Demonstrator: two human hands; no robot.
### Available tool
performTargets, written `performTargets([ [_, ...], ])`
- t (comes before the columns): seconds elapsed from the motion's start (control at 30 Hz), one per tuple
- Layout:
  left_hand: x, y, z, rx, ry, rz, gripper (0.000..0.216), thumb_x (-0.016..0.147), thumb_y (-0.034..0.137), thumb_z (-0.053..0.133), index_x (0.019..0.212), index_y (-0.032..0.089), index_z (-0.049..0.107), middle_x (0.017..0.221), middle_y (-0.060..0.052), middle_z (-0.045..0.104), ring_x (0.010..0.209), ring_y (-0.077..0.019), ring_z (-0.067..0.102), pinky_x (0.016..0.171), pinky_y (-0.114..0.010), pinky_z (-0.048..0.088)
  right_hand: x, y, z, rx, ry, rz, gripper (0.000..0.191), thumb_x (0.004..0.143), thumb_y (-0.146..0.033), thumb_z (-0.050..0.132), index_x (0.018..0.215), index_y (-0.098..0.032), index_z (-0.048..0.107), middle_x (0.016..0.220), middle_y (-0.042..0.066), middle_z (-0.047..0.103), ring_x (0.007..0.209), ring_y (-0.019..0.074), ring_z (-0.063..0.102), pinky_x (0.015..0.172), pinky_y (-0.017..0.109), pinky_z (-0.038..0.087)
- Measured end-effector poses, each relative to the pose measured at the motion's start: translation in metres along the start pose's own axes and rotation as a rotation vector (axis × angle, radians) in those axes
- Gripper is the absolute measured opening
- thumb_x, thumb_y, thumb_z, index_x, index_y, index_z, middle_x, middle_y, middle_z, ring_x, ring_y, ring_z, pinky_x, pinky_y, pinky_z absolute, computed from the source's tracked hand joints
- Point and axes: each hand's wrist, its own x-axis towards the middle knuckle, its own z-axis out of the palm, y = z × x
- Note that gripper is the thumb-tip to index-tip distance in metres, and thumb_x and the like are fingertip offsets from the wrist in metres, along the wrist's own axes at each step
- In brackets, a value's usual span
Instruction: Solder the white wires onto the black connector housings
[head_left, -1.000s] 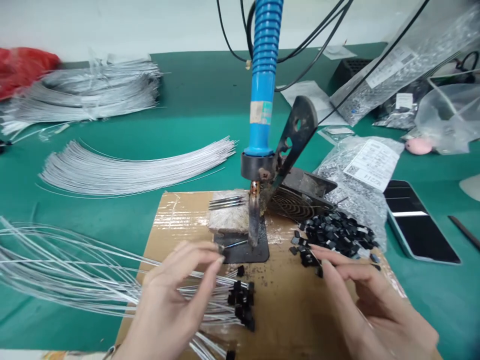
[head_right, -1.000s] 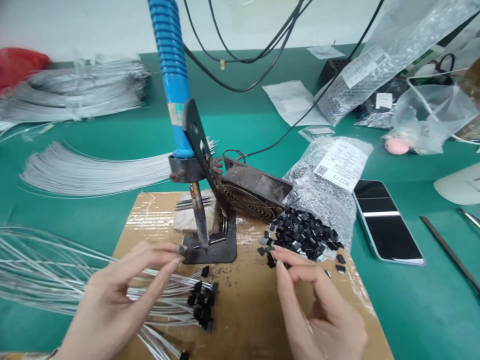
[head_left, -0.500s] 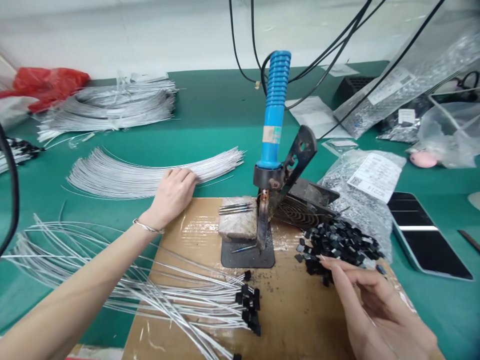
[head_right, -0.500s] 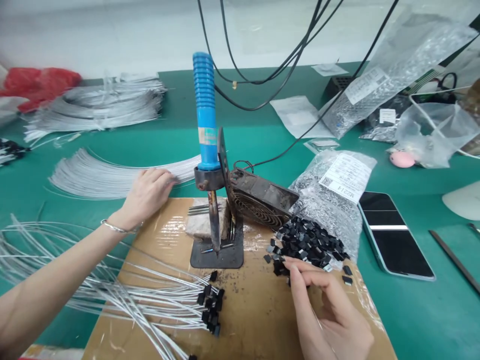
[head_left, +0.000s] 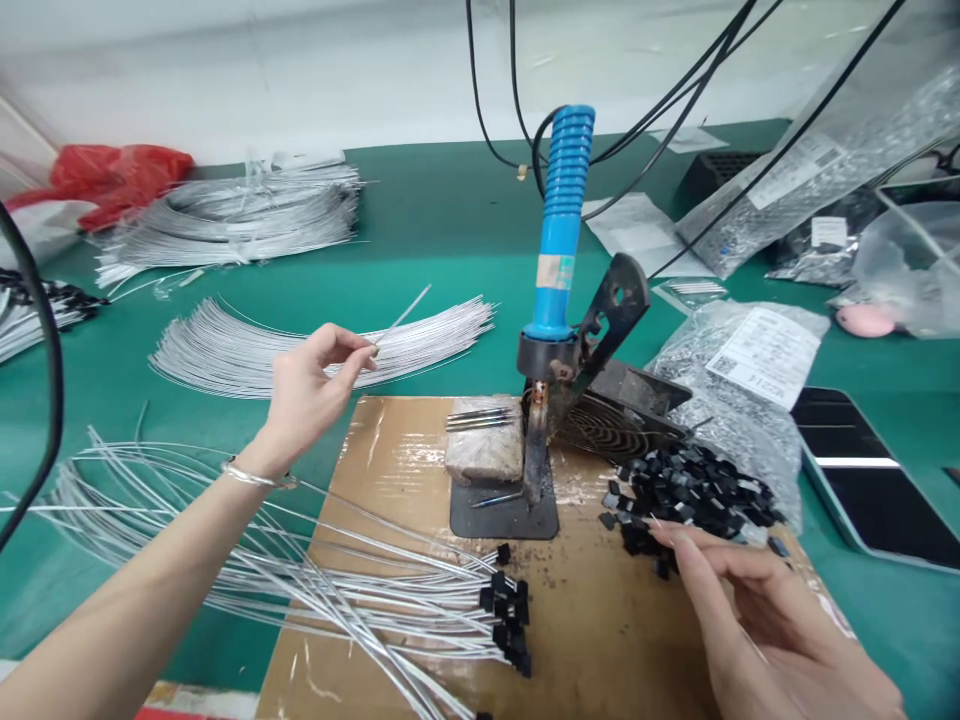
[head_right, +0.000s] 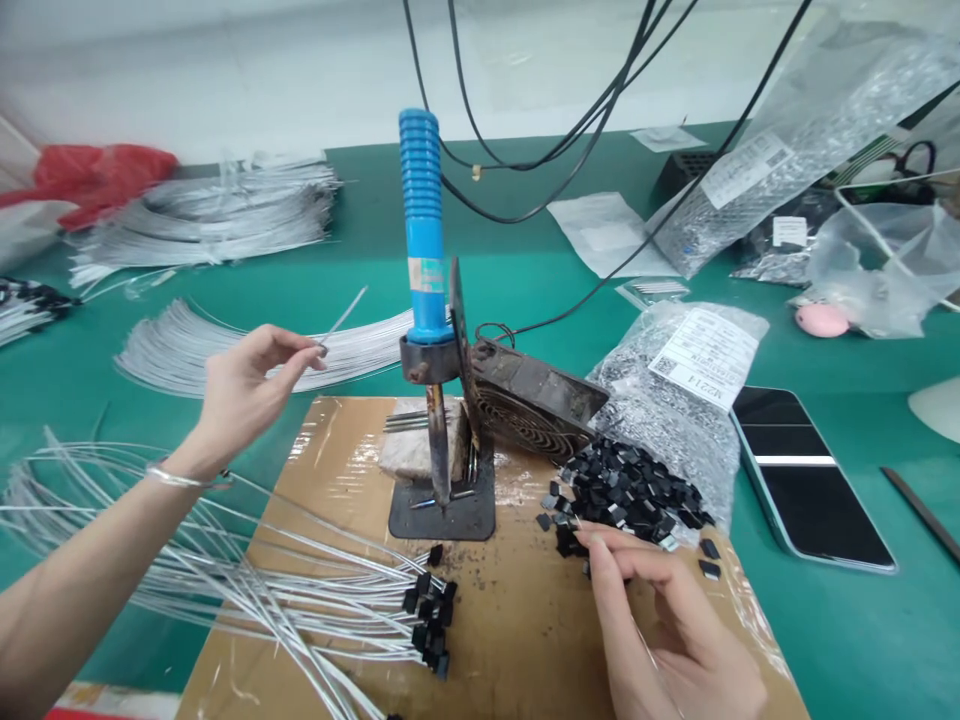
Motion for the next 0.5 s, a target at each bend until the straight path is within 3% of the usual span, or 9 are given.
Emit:
performTargets([
  [0.17,-0.006,0.018,-0.04,-0.161,-0.153,-0.104,0.016,0.095,0.038,0.067,0.087,0.024,0.067,0.072,-0.001,0.072,0.063,-0.0174,0.066,0.055,-0.027,0.051,-0.001,-0.001,-0.001,0.023,0.001,0.071,0.028,0.084,-0.048,0.086,0.081,-0.023,0.073,0.093,0.003,0.081,0.089,0.0191,0.078,0.089,0.025,0.057],
  [0.27,-0.017,0.028,-0.072,-0.204,-0.453,-0.12,0.019,0.085,0.037,0.078,0.072,0.025,0.074,0.059,0.001,0.067,0.052,-0.0156,0.057,0.047,-0.025,0.046,0.001,-0.002,-0.002,0.061,0.017,0.086,0.029,0.089,-0.05,0.082,0.091,-0.024,0.069,0.082,-0.001,0.074,0.077,0.0168,0.071,0.079,0.027,0.054],
  [0.33,-0.027,0.033,-0.087,-0.257,-0.63,-0.125,0.019,0.084,0.036,0.079,0.07,0.025,0.076,0.061,-0.001,0.069,0.053,-0.0166,0.059,0.046,-0.025,0.047,0.0,-0.005,-0.005,0.066,0.004,0.083,0.028,0.096,-0.049,0.075,0.088,-0.023,0.066,0.076,-0.002,0.068,0.073,0.016,0.065,0.075,0.027,0.051],
  [0.43,-0.051,0.043,-0.086,-0.404,-0.86,-0.244,0.017,0.088,0.031,0.077,0.072,0.026,0.076,0.059,0.0,0.065,0.053,-0.0151,0.054,0.047,-0.024,0.042,-0.007,-0.012,-0.007,0.072,-0.101,0.037,0.031,0.101,-0.046,0.069,0.08,-0.022,0.07,0.07,0.0,0.064,0.068,0.0159,0.059,0.065,0.027,0.046],
  [0.5,-0.07,0.05,-0.075,-0.481,-0.901,-0.347,0.019,0.089,0.033,0.075,0.072,0.025,0.076,0.059,0.0,0.064,0.053,-0.0145,0.052,0.049,-0.024,0.042,-0.015,-0.021,-0.005,0.143,-0.268,0.075,0.027,0.1,-0.045,0.069,0.085,-0.023,0.073,0.066,-0.001,0.061,0.062,0.0157,0.056,0.056,0.027,0.04],
])
